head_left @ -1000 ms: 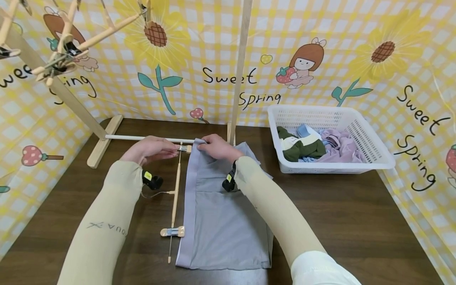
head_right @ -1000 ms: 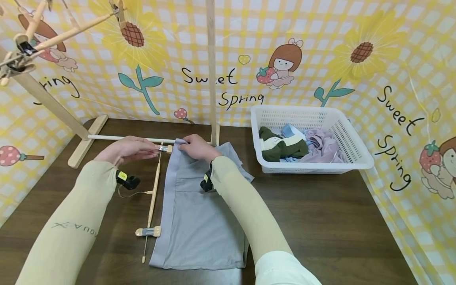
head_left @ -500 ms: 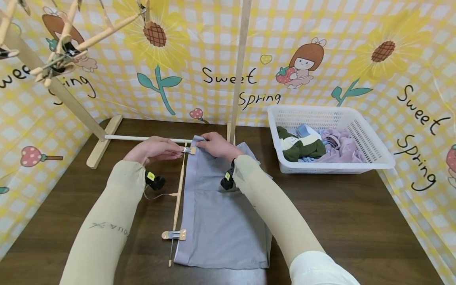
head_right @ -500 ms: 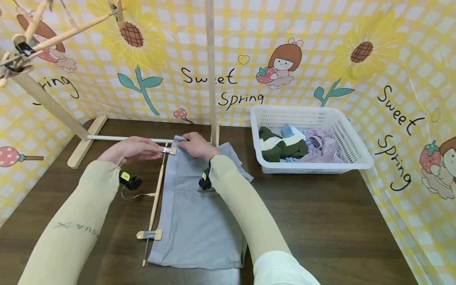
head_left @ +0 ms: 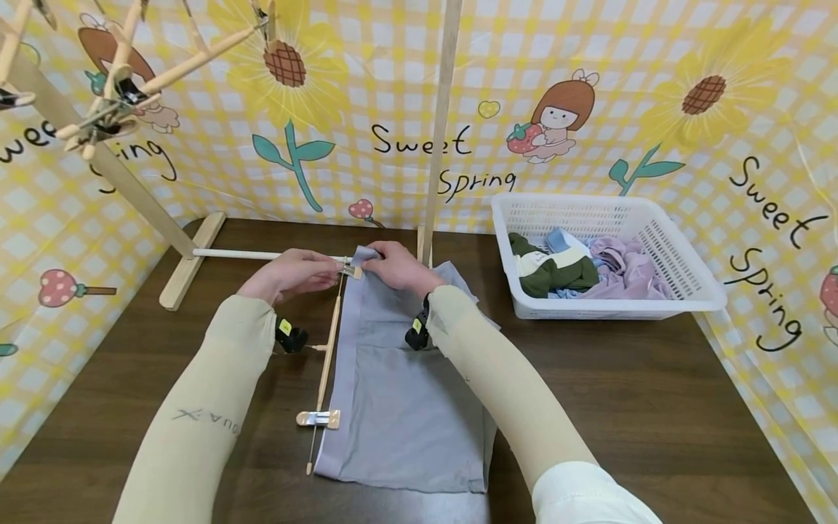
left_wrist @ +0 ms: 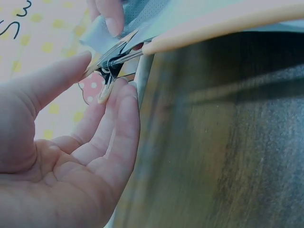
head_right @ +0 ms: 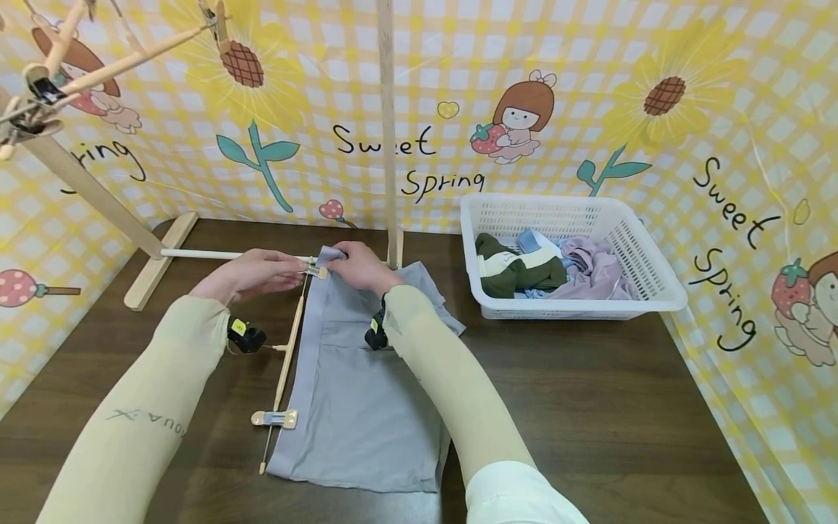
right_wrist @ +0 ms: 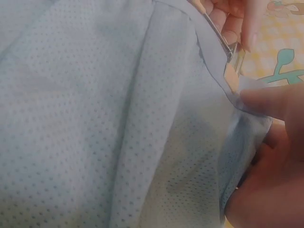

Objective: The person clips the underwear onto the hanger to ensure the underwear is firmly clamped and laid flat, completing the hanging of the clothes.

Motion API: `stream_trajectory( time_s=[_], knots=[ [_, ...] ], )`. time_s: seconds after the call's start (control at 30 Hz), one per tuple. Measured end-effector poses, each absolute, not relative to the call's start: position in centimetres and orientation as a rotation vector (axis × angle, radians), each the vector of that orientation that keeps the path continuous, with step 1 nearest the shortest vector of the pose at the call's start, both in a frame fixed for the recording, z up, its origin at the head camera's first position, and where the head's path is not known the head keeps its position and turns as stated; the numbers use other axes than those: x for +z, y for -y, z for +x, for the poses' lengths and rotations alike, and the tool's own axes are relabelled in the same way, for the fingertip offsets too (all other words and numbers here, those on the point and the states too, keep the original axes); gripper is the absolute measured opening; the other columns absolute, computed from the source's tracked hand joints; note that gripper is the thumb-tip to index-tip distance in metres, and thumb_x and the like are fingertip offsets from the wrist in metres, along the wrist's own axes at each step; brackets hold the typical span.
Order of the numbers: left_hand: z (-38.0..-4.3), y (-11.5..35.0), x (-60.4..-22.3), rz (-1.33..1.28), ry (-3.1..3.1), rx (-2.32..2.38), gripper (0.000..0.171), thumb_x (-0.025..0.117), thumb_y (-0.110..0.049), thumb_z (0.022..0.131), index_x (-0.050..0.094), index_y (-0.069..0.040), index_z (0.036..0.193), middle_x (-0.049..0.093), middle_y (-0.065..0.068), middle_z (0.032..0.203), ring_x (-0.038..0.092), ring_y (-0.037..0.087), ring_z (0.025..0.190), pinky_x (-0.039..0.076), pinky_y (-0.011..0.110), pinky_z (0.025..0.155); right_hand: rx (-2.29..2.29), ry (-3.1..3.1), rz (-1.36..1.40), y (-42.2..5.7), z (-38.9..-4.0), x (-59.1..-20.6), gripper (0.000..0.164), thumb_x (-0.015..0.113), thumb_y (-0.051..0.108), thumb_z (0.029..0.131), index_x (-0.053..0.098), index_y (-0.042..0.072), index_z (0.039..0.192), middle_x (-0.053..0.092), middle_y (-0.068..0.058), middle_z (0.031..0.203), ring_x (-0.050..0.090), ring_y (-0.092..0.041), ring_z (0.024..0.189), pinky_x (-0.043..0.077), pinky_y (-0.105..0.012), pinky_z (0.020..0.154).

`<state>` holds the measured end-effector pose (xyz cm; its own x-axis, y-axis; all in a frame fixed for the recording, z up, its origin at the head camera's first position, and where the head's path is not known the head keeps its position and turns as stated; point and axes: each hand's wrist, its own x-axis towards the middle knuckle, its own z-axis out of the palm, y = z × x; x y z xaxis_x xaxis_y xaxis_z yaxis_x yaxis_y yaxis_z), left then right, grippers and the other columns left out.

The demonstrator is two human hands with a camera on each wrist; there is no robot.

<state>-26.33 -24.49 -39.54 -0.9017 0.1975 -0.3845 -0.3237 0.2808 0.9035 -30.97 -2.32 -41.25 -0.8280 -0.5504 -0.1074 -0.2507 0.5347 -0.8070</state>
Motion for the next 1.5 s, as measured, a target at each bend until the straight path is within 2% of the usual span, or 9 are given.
stream_trajectory(
  time_s=[0.07, 0.2, 0.43, 0.6, 0.87, 1.17, 1.37, 1.5],
  knots=[
    [-26.4, 24.4, -39.6, -0.11, -2.143, 1.658, 0.054, 0.06, -0.018, 0.105, 0.04, 0.016, 0.142, 0.065, 0.015, 0.115, 0.066, 0.016, 0.099, 0.05, 0.033, 0.098, -1.189, -2.436, -0.667, 2.3, -30.8, -41.2, 0.037, 0.057, 0.022, 0.106, 0.057, 0.006, 0.139, 0.062, -0.007, 0.127, 0.058, -0.019, 0.105, 0.046, -0.031, 0.087],
    [-26.3, 24.3, -39.7, -0.111, -2.168, 1.641, 0.055, 0.06, -0.017, 0.104, 0.039, 0.015, 0.143, 0.059, 0.025, 0.128, 0.064, 0.02, 0.105, 0.049, 0.035, 0.099, -1.194, -2.439, -0.659, 2.1, -30.4, -40.9, 0.041, 0.058, 0.02, 0.105, 0.053, 0.006, 0.143, 0.058, -0.011, 0.137, 0.055, -0.023, 0.121, 0.045, -0.035, 0.097],
    [-26.0, 24.1, -39.8, -0.15, -2.183, 1.603, 0.057, 0.057, -0.017, 0.106, 0.034, 0.016, 0.147, 0.047, 0.029, 0.142, 0.054, 0.036, 0.125, 0.044, 0.039, 0.106, -1.207, -2.418, -0.7, 1.8, -30.4, -41.0, 0.042, 0.059, 0.015, 0.104, 0.052, 0.004, 0.144, 0.057, -0.011, 0.138, 0.054, -0.023, 0.123, 0.047, -0.034, 0.096],
    [-25.6, 24.1, -39.0, -0.19, -2.249, 1.58, 0.06, 0.057, -0.022, 0.106, 0.034, 0.014, 0.149, 0.042, 0.03, 0.147, 0.052, 0.041, 0.128, 0.044, 0.04, 0.105, -1.177, -2.449, -0.737, 1.6, -30.2, -40.6, 0.042, 0.061, 0.015, 0.104, 0.053, 0.005, 0.143, 0.058, -0.011, 0.137, 0.055, -0.023, 0.122, 0.047, -0.035, 0.097],
    [-24.8, 24.2, -37.5, -0.145, -2.376, 1.54, 0.06, 0.058, -0.032, 0.105, 0.042, 0.01, 0.145, 0.048, 0.03, 0.143, 0.056, 0.042, 0.124, 0.047, 0.044, 0.103, -1.14, -2.466, -0.826, 1.4, -29.4, -40.0, 0.039, 0.064, 0.015, 0.101, 0.058, 0.007, 0.139, 0.061, -0.009, 0.134, 0.058, -0.019, 0.115, 0.047, -0.031, 0.095],
    [-21.8, 24.1, -35.9, -0.008, -2.49, 1.495, 0.058, 0.057, -0.038, 0.105, 0.048, 0.005, 0.143, 0.054, 0.027, 0.137, 0.062, 0.036, 0.113, 0.049, 0.045, 0.1, -1.072, -2.406, -0.936, 0.9, -27.3, -38.8, 0.04, 0.063, 0.021, 0.103, 0.058, 0.006, 0.139, 0.059, -0.007, 0.139, 0.054, -0.023, 0.125, 0.045, -0.031, 0.099],
    [-19.1, 23.6, -35.1, 0.088, -2.58, 1.439, 0.055, 0.059, -0.04, 0.104, 0.054, 0.003, 0.137, 0.063, 0.022, 0.127, 0.066, 0.027, 0.102, 0.053, 0.04, 0.091, -1.019, -2.368, -1.081, 0.7, -25.9, -38.6, 0.039, 0.063, 0.015, 0.102, 0.058, 0.004, 0.139, 0.059, -0.007, 0.139, 0.053, -0.027, 0.126, 0.044, -0.037, 0.103],
    [-17.0, 23.4, -35.2, 0.151, -2.638, 1.395, 0.049, 0.06, -0.038, 0.104, 0.059, 0.003, 0.132, 0.067, 0.017, 0.117, 0.067, 0.026, 0.097, 0.056, 0.036, 0.083, -0.957, -2.334, -1.179, 0.7, -24.8, -38.7, 0.039, 0.064, 0.015, 0.101, 0.059, 0.002, 0.138, 0.06, -0.009, 0.137, 0.054, -0.025, 0.126, 0.044, -0.037, 0.105]
  ],
)
